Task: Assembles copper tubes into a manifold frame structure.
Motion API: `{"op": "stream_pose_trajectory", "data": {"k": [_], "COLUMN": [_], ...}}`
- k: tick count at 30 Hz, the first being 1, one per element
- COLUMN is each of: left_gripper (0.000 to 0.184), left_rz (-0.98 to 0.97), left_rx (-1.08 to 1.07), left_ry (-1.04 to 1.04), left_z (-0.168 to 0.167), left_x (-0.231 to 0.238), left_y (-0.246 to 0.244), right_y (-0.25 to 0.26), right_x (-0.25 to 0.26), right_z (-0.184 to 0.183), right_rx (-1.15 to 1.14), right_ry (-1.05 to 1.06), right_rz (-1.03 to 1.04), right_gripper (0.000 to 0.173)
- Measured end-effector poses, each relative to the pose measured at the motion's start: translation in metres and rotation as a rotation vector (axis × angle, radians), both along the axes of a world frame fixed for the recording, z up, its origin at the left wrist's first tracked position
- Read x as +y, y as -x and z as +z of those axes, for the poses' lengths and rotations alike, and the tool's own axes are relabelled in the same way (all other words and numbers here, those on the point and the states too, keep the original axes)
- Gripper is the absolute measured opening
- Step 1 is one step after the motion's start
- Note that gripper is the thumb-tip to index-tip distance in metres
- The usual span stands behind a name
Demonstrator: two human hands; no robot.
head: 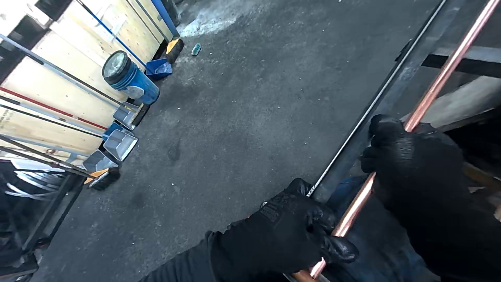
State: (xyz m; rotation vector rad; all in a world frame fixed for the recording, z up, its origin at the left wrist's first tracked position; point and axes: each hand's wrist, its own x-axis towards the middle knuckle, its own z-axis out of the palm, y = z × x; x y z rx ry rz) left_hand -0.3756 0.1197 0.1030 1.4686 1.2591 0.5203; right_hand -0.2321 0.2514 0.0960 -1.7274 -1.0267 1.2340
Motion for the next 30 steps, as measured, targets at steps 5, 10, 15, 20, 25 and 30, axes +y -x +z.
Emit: {"op": "stream_pose_trajectory", "data": {"k": [5,10,15,20,25,30], "left_gripper": [0.030,0.030,0.030,0.030,0.028,0.029], "left_rz": [0.014,0.030,0.019,0.001,-0.012,-0.013], "left_rx": [-0.024,-0.038,-0.028,-0.037,-0.021,-0.016], "left_ry": [-0.058,-0.078,-0.076,-0.072,-0.077,-0.098], "left_z": [-0.003,-0.007,-0.004,-0.004,-0.006,-0.008], "left_x": [-0.001,-0.002,0.000,0.002,0.002,0.004], "left_y": [-0.002,-0.001,0.001,0.002,0.004,0.003], "right_y": [-0.007,-0.017,-0.043,-0.036,-0.026,-0.028], "right_x": [0.005,0.008,0.059,0.088,0.089,0.091], "right_z": [0.001,-0.008,-0.014,-0.020,-0.022,-0.020], "right_rx": [0.359,0.454,0.593,0.436,0.223,0.331], "right_ry": [0.102,0.121,0.138,-0.034,0.061,0.123], "right_rz": [-0.013,0.085,0.138,0.149,0.026,0.054], "right_gripper": [0.018,0.018,0.018,0.021,0.022,0.023]}}
